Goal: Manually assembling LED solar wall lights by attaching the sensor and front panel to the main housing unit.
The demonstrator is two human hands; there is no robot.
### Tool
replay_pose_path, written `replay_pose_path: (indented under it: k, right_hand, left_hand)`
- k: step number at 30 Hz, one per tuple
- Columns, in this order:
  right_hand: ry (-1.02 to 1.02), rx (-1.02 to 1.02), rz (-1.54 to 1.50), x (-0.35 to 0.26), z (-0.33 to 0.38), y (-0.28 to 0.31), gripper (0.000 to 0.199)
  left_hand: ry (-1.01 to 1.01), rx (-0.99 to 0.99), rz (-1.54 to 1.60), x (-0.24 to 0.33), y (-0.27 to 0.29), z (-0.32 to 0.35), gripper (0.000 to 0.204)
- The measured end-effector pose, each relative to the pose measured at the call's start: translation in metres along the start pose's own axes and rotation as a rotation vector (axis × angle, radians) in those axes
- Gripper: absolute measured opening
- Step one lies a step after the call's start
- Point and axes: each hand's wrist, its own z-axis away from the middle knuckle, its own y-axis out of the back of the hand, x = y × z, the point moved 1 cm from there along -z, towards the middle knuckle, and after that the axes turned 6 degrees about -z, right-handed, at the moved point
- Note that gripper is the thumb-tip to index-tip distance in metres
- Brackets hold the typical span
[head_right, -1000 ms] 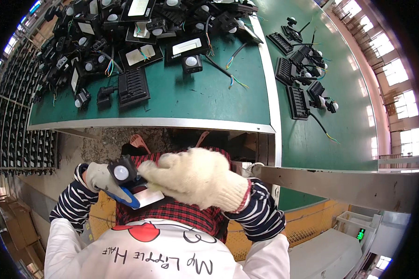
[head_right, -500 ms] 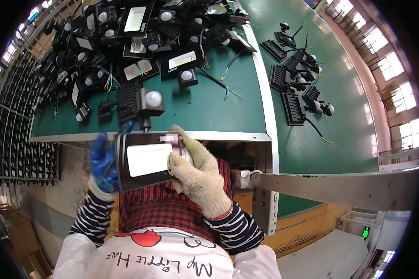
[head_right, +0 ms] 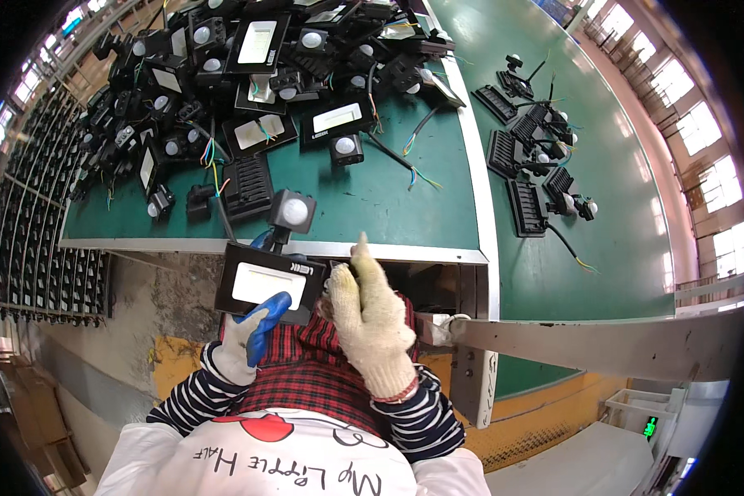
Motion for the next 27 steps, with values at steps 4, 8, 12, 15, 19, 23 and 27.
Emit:
replay_pose_path:
  k: [4,8,12,15,19,23,27]
  right_hand:
    - [0.343,-0.063,0.38,-0.024,0.015,-0.004,0.053]
    - [0.459,-0.044,0.509,-0.024,0.019,-0.017,0.036]
    - [0.435,0.012,0.531,-0.018,0.022,-0.019,0.03]
    - [0.462,0.035,0.52,-0.015,0.022,-0.02,0.028]
    - [0.419,0.064,0.474,-0.016,0.021,-0.023,0.031]
    - [0.358,0.081,0.331,-0.028,0.02,-0.025,0.035]
    - [0.535,-0.092,0.721,-0.053,0.007,-0.002,0.037]
  left_hand:
    - [0.143,0.292,-0.062,-0.005,-0.011,-0.019,0.082]
    - [0.124,0.111,-0.049,-0.01,-0.017,-0.015,0.082]
    - [0.355,0.113,-0.191,-0.022,-0.007,-0.009,0.083]
    - [0.268,0.042,-0.064,-0.008,-0.016,-0.018,0.082]
    - [0.233,-0.013,-0.235,-0.02,-0.012,-0.024,0.079]
    - [0.328,0.006,-0.077,-0.005,-0.02,-0.026,0.074]
    - [0.481,-0.112,-0.288,0.026,-0.006,-0.034,0.071]
